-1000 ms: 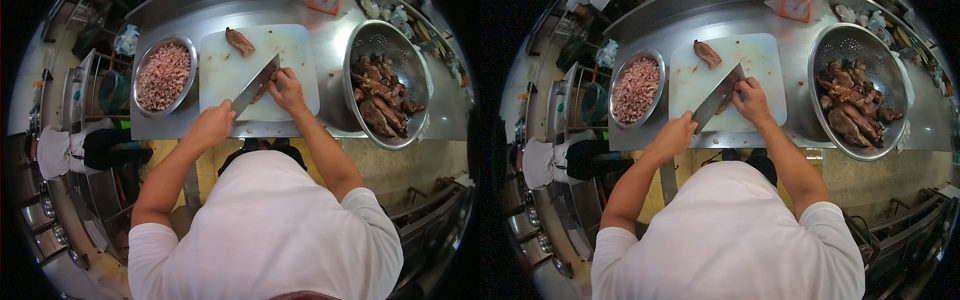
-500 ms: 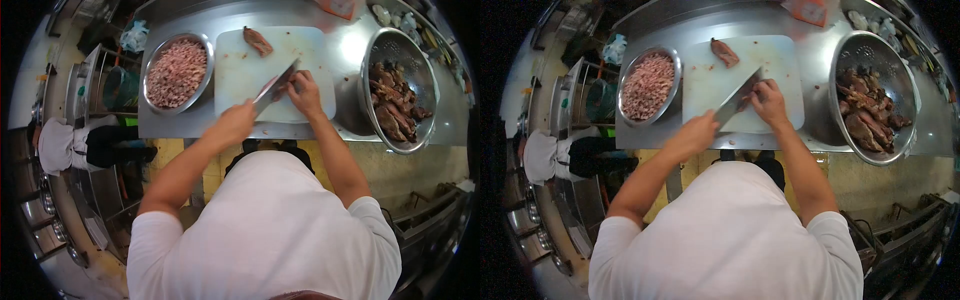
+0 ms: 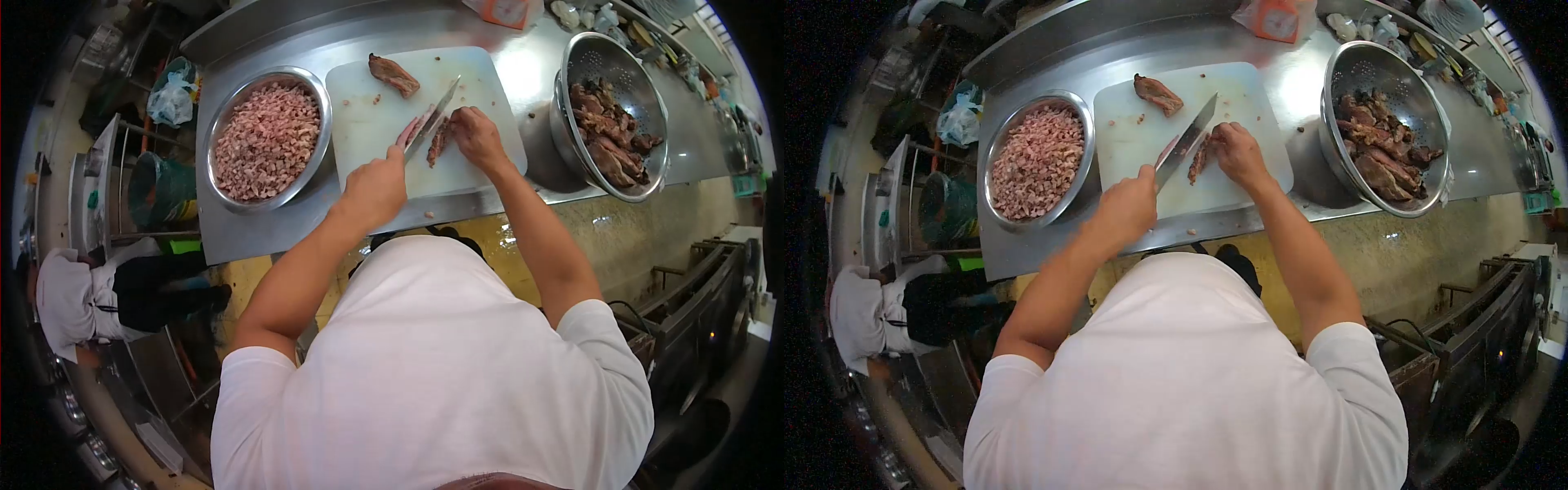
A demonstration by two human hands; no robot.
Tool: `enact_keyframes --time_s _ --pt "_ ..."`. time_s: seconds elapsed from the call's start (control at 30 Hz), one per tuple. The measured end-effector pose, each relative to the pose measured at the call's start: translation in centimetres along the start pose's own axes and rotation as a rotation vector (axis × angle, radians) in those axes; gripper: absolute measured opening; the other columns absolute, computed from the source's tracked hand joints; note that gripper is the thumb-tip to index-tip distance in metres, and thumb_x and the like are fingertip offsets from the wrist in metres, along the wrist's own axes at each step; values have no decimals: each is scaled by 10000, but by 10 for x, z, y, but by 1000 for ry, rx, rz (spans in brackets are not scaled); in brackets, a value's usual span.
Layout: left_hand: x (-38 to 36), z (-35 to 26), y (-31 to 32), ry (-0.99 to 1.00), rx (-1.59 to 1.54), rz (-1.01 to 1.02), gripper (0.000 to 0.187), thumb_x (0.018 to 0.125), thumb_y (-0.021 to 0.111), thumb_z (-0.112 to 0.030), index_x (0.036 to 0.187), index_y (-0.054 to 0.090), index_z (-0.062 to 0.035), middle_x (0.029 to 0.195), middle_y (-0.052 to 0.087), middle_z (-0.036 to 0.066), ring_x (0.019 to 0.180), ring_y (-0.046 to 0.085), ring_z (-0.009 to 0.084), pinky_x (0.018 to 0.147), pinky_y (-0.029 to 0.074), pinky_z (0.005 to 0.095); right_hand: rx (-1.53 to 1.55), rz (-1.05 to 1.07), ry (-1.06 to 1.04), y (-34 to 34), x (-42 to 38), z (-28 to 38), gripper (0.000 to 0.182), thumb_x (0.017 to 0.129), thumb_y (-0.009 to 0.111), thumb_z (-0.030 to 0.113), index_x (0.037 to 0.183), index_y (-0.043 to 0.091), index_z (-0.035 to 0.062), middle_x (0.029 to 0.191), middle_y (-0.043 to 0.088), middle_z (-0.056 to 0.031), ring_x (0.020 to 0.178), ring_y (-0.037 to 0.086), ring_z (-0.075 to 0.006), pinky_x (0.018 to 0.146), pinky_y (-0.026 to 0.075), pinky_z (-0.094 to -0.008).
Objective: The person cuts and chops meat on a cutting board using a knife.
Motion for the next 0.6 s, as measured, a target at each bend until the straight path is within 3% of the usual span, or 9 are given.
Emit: enact_keyframes --time_s 0.17,0.27,0.37,0.47,0.53,0.6 --pt "-7 -12 8 -21 8 65 166 975 513 -79 1091 495 37 937 687 329 943 678 513 870 518 569 -22 -14 23 6 -1 -6 172 841 685 32 1012 669 40 950 668 -164 932 644 -381 834 527 -457" --pt "21 -9 35 -32 -31 70 313 915 537 -24 1214 483 53 977 690 338 957 679 512 887 517 570 -53 -2 6 8 -6 -6 164 846 688 46 1009 671 40 945 668 -161 940 641 -382 836 524 -463" --pt "44 -23 22 112 -21 -131 537 866 558 15 1373 394 81 1012 690 349 962 680 517 898 517 568 -66 5 -2 2 0 -4 151 852 680 49 1001 667 36 940 667 -157 933 640 -381 830 525 -463" --pt "27 -33 -1 80 -39 -27 565 852 568 21 1375 378 120 1033 689 350 993 677 514 907 518 564 -3 -23 31 -4 -3 2 137 857 676 47 992 665 32 927 661 -156 920 640 -378 814 527 -457" --pt "8 -31 1 -42 -19 125 532 864 563 12 1365 414 113 1040 693 340 1011 673 513 913 520 559 42 -34 49 -6 -9 -3 129 859 677 47 987 666 32 918 656 -156 915 640 -375 804 529 -452" --pt "17 -25 21 -66 -26 120 503 875 556 6 1354 434 102 1044 695 333 1010 672 517 915 520 560 -11 -17 5 -4 -7 -5 98 871 680 51 966 667 33 891 645 -153 892 642 -368 778 531 -441"
Point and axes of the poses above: each hand's wrist, its own x-axis towards the middle knuckle, its own y-axis out of the palm, z = x × y, the point moved 8 cm from there along x, towards the middle knuckle
